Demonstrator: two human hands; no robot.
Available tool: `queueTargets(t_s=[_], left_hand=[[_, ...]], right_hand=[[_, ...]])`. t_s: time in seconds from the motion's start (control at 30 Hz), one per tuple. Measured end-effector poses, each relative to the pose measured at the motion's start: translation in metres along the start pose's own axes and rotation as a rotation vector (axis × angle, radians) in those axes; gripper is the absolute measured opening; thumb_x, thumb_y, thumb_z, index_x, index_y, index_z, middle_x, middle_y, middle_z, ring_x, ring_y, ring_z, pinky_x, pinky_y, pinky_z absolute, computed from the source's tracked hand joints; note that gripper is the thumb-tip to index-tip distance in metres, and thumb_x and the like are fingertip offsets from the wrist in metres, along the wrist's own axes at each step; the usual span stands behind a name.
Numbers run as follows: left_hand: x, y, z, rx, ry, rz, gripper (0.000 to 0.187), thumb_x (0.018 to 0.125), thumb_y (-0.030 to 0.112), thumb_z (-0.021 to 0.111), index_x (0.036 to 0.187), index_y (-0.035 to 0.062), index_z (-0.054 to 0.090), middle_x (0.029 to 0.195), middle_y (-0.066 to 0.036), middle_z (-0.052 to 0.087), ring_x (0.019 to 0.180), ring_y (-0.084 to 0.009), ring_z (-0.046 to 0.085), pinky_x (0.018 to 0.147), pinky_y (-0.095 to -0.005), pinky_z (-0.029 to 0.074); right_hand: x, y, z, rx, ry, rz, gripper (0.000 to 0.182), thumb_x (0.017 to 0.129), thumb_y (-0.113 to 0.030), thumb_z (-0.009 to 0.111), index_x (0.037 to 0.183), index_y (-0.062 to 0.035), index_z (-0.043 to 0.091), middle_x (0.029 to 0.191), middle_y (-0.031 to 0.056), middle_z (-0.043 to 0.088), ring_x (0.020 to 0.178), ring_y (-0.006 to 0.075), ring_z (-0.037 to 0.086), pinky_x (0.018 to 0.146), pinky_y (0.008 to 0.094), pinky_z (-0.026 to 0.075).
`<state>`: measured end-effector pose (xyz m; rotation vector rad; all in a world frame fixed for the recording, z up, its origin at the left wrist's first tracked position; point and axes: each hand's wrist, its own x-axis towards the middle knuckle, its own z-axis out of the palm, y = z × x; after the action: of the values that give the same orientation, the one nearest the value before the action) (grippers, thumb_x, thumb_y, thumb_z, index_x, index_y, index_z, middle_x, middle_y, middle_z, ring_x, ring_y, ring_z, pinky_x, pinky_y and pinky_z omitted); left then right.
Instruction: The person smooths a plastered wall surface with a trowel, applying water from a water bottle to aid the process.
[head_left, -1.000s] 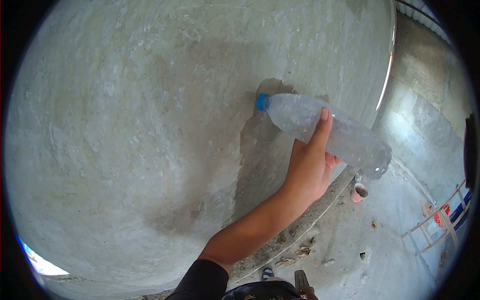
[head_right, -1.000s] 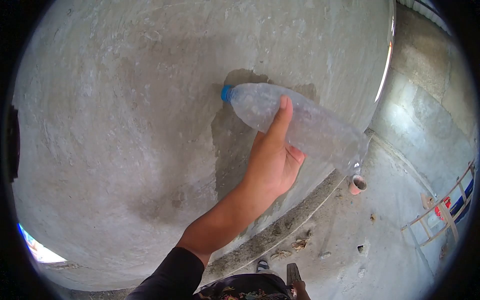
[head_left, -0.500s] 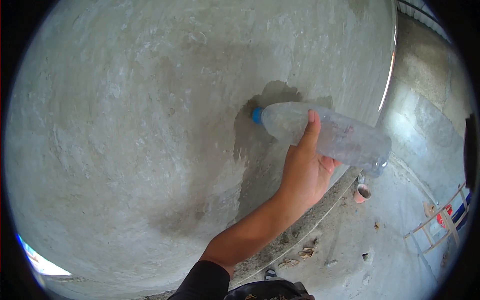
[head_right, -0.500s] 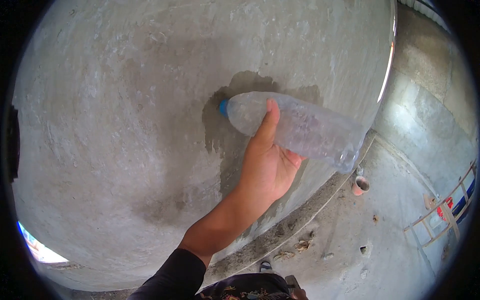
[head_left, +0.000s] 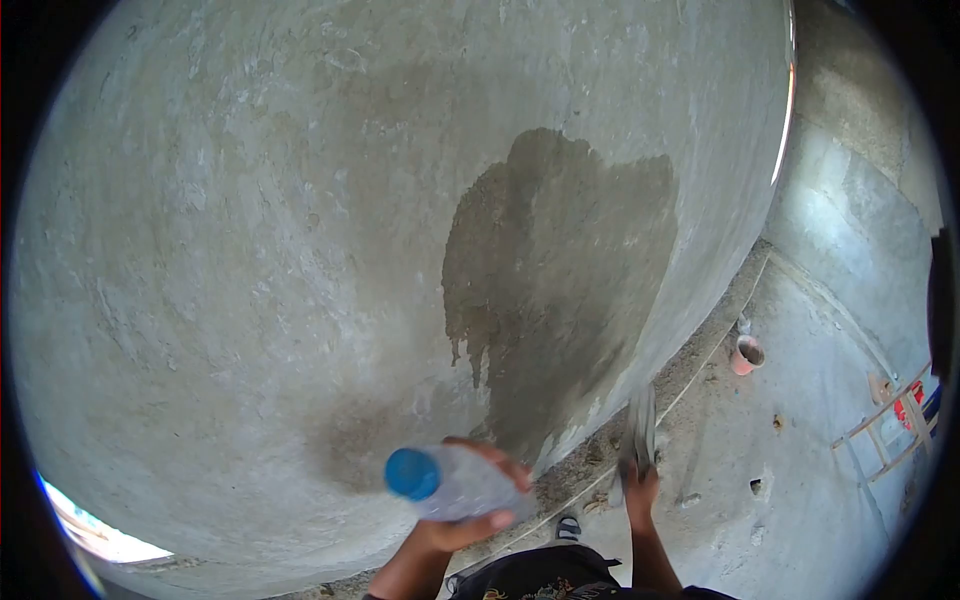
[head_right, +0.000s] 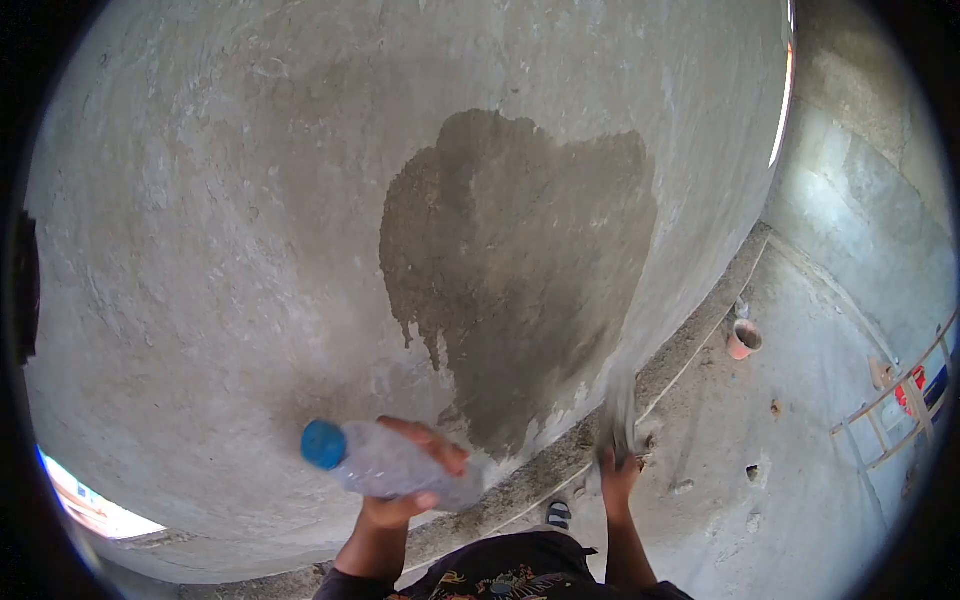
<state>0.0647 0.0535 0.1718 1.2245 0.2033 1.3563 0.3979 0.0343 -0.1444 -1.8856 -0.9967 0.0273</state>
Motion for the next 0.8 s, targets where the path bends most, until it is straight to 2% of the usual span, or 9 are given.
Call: queueTargets(t_s=[0.1, 0.17, 0.33, 0.5, 0.6, 0.7, 0.73, 0.77, 0.8], left_hand=[[-0.02, 0.022, -0.014, 0.075, 0.042, 0.201, 0.065, 0.069, 0.014, 0.081, 0.12, 0.0008, 0.043, 0.086, -0.017, 0.064, 0.08, -0.0299, 0.066, 0.078, -0.0475, 0.053], [-0.028, 0.046, -0.015, 0.147, 0.089, 0.361, 0.069, 0.068, 0.016, 0.083, 0.119, 0.0013, 0.039, 0.08, -0.015, 0.064, 0.072, -0.0294, 0.065, 0.072, -0.0467, 0.054], [-0.055, 0.087, -0.022, 0.31, 0.229, 0.532, 0.071, 0.07, 0.024, 0.079, 0.12, 0.0024, 0.035, 0.072, -0.011, 0.057, 0.059, -0.0223, 0.057, 0.062, -0.0362, 0.049], [-0.131, 0.056, -0.064, 0.365, 0.355, 0.45, 0.074, 0.065, 0.017, 0.084, 0.118, 0.0026, 0.034, 0.074, -0.016, 0.062, 0.06, -0.0288, 0.063, 0.065, -0.0428, 0.055], [-0.185, 0.026, -0.081, 0.402, 0.541, 0.267, 0.075, 0.066, 0.03, 0.085, 0.118, 0.004, 0.038, 0.071, -0.011, 0.059, 0.062, -0.0266, 0.061, 0.063, -0.0418, 0.053], [-0.21, 0.011, -0.074, 0.418, 0.693, 0.187, 0.073, 0.065, 0.03, 0.086, 0.116, 0.0031, 0.041, 0.071, -0.012, 0.06, 0.064, -0.0275, 0.063, 0.067, -0.0433, 0.055], [-0.219, 0.01, -0.068, 0.435, 0.761, 0.135, 0.072, 0.064, 0.029, 0.087, 0.115, 0.0026, 0.043, 0.072, -0.013, 0.061, 0.065, -0.0278, 0.063, 0.069, -0.044, 0.055], [-0.233, 0.009, -0.071, 0.432, 0.767, 0.137, 0.072, 0.064, 0.029, 0.087, 0.115, 0.0026, 0.043, 0.072, -0.013, 0.061, 0.065, -0.0278, 0.063, 0.069, -0.044, 0.055], [-0.245, 0.011, -0.079, 0.404, 0.659, 0.063, 0.073, 0.067, 0.034, 0.085, 0.119, -0.0014, 0.047, 0.094, -0.014, 0.062, 0.083, -0.0278, 0.063, 0.079, -0.0439, 0.053]], right_hand=[[0.054, -0.147, -0.003, 0.631, -0.286, 0.024, 0.042, 0.092, -0.037, 0.062, 0.106, 0.0027, 0.06, 0.076, 0.0062, 0.061, 0.067, 0.0162, 0.055, 0.063, 0.033, 0.046], [0.071, -0.227, 0.003, 0.782, -0.271, -0.31, 0.034, 0.093, -0.031, 0.061, 0.105, 0.0018, 0.059, 0.073, 0.0037, 0.058, 0.065, 0.0127, 0.052, 0.059, 0.0299, 0.044], [0.101, -0.364, 0.027, 1.055, -0.286, -0.255, 0.033, 0.093, -0.029, 0.061, 0.103, 0.002, 0.057, 0.072, 0.0034, 0.057, 0.064, 0.0124, 0.05, 0.057, 0.0304, 0.042], [0.075, -0.423, 0.03, 0.987, -0.037, -0.255, 0.029, 0.096, -0.026, 0.058, 0.103, 0.0024, 0.057, 0.076, 0.0092, 0.059, 0.062, 0.0185, 0.051, 0.058, 0.0345, 0.044], [0.067, -0.427, 0.03, 0.751, 0.236, -0.742, 0.03, 0.099, -0.027, 0.054, 0.102, 0.0035, 0.057, 0.08, 0.0132, 0.06, 0.063, 0.0213, 0.052, 0.061, 0.0372, 0.046], [0.152, -0.439, -0.009, 1.127, -0.032, -0.024, 0.031, 0.098, -0.026, 0.054, 0.103, 0.0037, 0.056, 0.077, 0.0129, 0.059, 0.063, 0.0197, 0.053, 0.059, 0.0348, 0.046], [0.153, -0.448, -0.016, 1.116, -0.04, -0.021, 0.031, 0.098, -0.026, 0.054, 0.103, 0.0037, 0.056, 0.077, 0.0129, 0.059, 0.063, 0.0197, 0.053, 0.059, 0.0348, 0.046], [0.154, -0.458, -0.02, 1.027, 0.052, -0.229, 0.029, 0.098, -0.025, 0.054, 0.102, 0.0033, 0.056, 0.075, 0.0121, 0.058, 0.061, 0.0194, 0.053, 0.058, 0.034, 0.045], [0.155, -0.466, -0.02, 0.936, 0.151, -0.436, 0.027, 0.098, -0.024, 0.054, 0.102, 0.0028, 0.056, 0.073, 0.0114, 0.058, 0.06, 0.0191, 0.052, 0.056, 0.0332, 0.044]])
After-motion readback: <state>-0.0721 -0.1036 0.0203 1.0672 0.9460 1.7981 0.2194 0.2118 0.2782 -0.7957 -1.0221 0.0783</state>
